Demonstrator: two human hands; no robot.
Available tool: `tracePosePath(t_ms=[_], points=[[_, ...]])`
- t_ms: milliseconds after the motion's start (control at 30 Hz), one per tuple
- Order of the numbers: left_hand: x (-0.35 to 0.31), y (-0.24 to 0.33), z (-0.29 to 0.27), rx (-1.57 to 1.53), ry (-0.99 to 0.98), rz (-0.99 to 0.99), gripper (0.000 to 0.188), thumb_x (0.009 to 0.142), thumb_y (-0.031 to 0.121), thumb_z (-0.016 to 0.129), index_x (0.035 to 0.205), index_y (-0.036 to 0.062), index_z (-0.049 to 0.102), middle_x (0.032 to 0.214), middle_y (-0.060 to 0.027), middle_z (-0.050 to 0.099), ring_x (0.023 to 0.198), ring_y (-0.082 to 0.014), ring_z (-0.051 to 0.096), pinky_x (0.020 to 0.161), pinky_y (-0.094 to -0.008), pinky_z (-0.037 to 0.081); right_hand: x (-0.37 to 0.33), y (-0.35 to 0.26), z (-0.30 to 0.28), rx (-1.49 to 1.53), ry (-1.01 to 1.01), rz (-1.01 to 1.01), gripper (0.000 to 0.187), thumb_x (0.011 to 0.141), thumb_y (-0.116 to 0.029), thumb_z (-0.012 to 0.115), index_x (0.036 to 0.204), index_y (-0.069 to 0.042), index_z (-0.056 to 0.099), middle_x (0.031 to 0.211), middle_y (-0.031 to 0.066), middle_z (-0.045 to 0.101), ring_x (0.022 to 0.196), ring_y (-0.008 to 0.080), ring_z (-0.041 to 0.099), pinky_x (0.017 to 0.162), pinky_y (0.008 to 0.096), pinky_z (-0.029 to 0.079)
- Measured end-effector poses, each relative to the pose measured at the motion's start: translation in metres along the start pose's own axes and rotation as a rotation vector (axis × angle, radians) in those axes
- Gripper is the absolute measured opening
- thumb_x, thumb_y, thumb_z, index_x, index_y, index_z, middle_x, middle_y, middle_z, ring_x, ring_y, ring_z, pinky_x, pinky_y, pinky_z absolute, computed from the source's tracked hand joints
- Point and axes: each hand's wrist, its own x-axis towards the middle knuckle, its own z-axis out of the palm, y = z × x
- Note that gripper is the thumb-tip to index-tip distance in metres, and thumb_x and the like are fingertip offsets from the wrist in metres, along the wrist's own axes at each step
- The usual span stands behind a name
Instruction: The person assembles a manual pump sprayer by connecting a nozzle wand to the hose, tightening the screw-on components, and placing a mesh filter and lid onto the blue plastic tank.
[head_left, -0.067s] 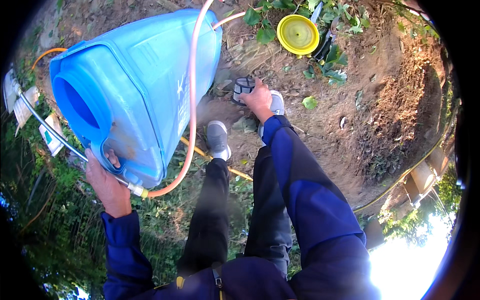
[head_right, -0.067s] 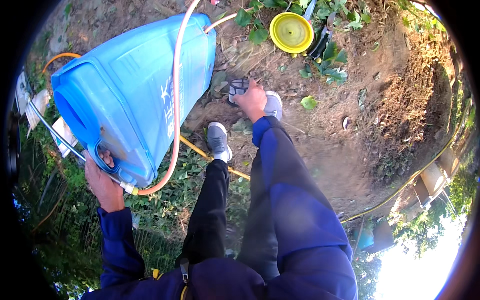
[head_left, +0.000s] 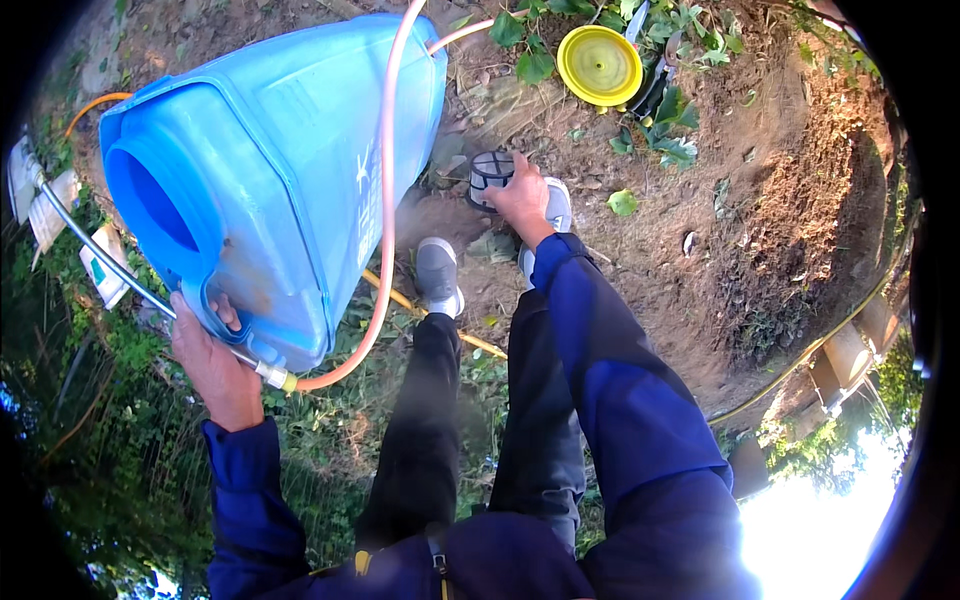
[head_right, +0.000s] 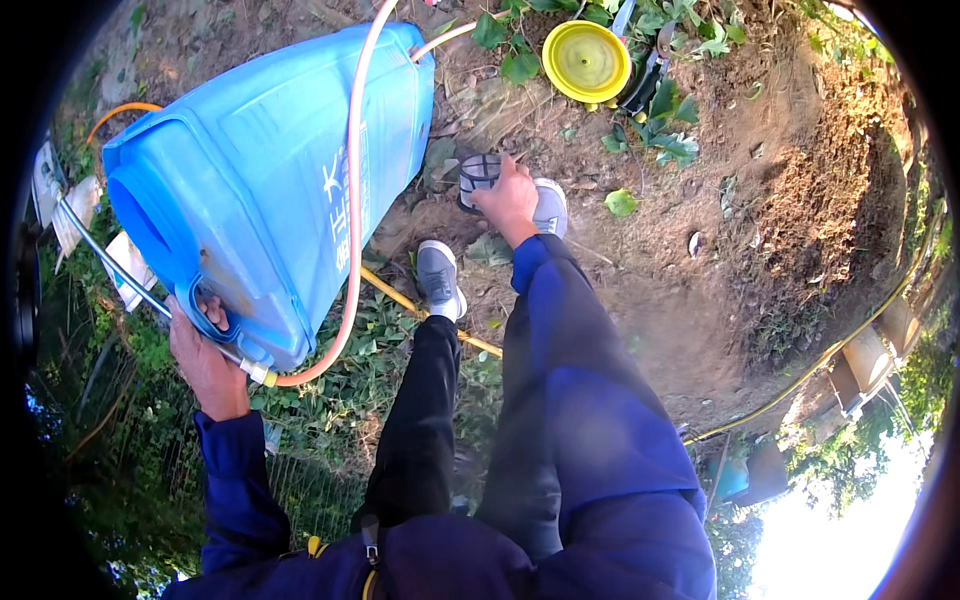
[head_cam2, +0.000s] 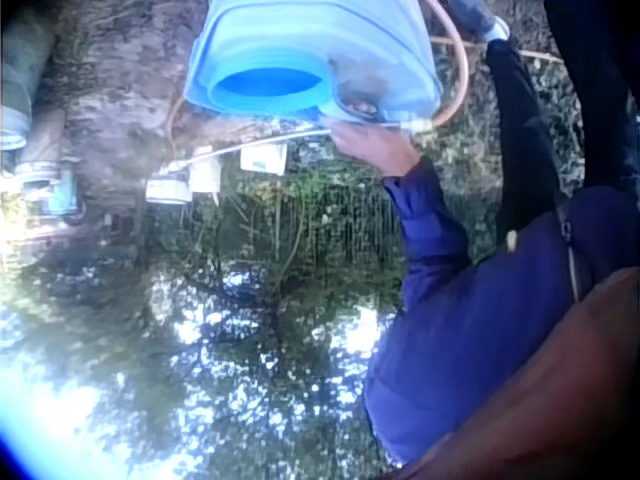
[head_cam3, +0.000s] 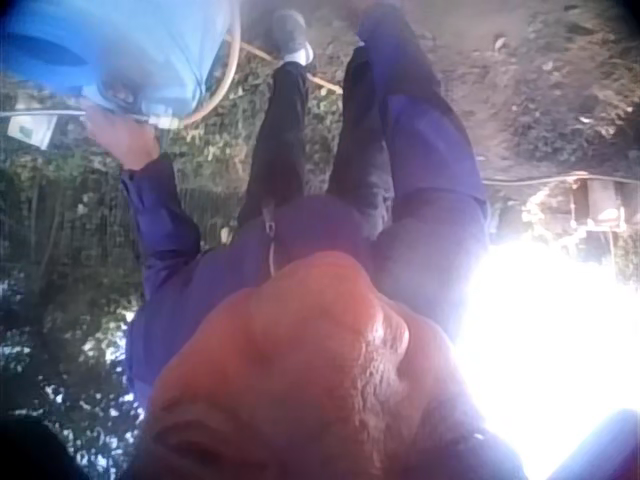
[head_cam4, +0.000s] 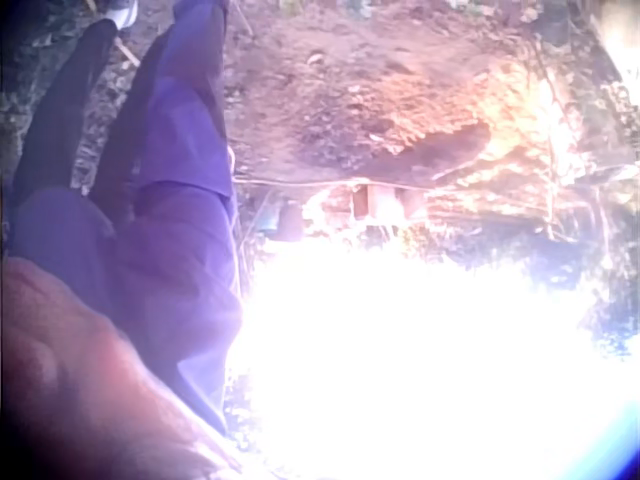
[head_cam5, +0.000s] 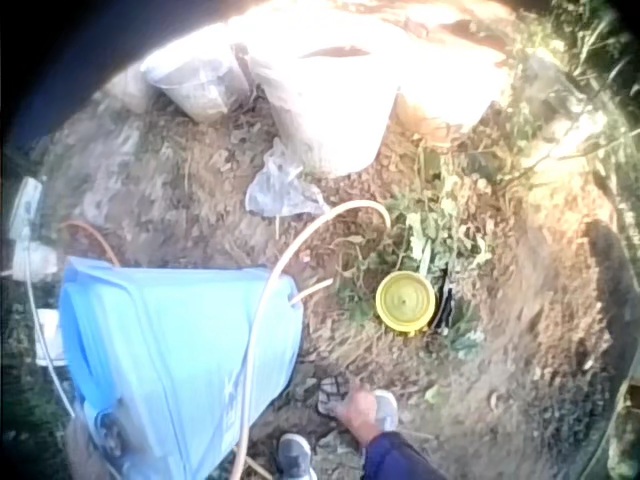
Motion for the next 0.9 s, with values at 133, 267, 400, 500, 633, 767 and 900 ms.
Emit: tracePosePath(t_ms=[133,267,400,500,633,767,900], points=[[0.000,-0.001,-0.004,-0.027,-0.015,0.004,0.034,0.101,0.036,0.046,0.084,0.0065,0.051,0.073,-0.0009,0.050,0.068,-0.0099,0.051,0.059,-0.0229,0.042,-0.026,-0.013,-0.033,0.076,0.111,-0.148,0.080,0.056,-0.028,0.077,0.127,-0.008,0.050,0.115,0.0185,0.057,0.105,0.0357,0.057,0.088,0.0420,0.049],[-0.002,0.002,0.010,-0.009,0.103,-0.024,0.035,0.101,0.035,0.044,0.080,0.0073,0.052,0.068,-0.0028,0.054,0.058,-0.0084,0.047,0.054,-0.0228,0.038,-0.018,-0.006,-0.097,0.054,0.353,-0.291,0.077,0.056,-0.029,0.080,0.125,-0.009,0.051,0.116,0.0195,0.056,0.105,0.0369,0.057,0.088,0.0427,0.049],[0.001,0.000,0.001,-0.011,0.058,-0.025,0.035,0.101,0.034,0.044,0.079,0.0076,0.052,0.066,-0.0017,0.053,0.057,-0.0083,0.046,0.054,-0.0227,0.036,0.027,-0.008,-0.174,-0.033,0.665,-0.428,0.075,0.057,-0.029,0.081,0.122,-0.007,0.050,0.113,0.0199,0.055,0.103,0.0363,0.057,0.087,0.0422,0.050],[0.003,-0.001,0.002,-0.012,0.062,-0.023,0.035,0.101,0.034,0.044,0.079,0.0075,0.052,0.066,-0.0018,0.053,0.056,-0.0082,0.046,0.054,-0.0230,0.036,0.064,-0.015,-0.216,-0.085,0.730,-0.413,0.076,0.057,-0.022,0.077,0.125,-0.008,0.047,0.116,0.0184,0.052,0.106,0.0365,0.054,0.091,0.0430,0.048],[0.005,-0.001,-0.001,-0.009,0.041,-0.019,0.035,0.100,0.034,0.045,0.080,0.0070,0.052,0.066,-0.0020,0.053,0.057,-0.0086,0.047,0.054,-0.0238,0.037,0.091,-0.008,-0.221,-0.139,0.601,-0.293,0.083,0.057,-0.022,0.077,0.131,-0.010,0.042,0.121,0.0210,0.050,0.111,0.0385,0.051,0.094,0.0435,0.045],[0.007,-0.005,-0.001,-0.021,0.054,-0.018,0.034,0.099,0.035,0.047,0.082,0.0061,0.053,0.068,-0.0019,0.054,0.058,-0.0096,0.050,0.054,-0.0242,0.040,0.072,-0.004,-0.221,-0.082,0.629,-0.134,0.088,0.058,-0.025,0.076,0.136,-0.010,0.038,0.125,0.0258,0.047,0.111,0.0402,0.051,0.094,0.0443,0.045],[0.009,-0.014,-0.014,0.013,0.061,-0.053,0.036,0.099,0.036,0.049,0.083,0.0050,0.055,0.070,-0.0029,0.056,0.058,-0.0107,0.052,0.052,-0.0249,0.041,0.025,0.005,-0.222,-0.032,0.547,-0.082,0.085,0.061,-0.026,0.076,0.135,-0.008,0.039,0.122,0.0255,0.050,0.110,0.0406,0.051,0.093,0.0453,0.044]])
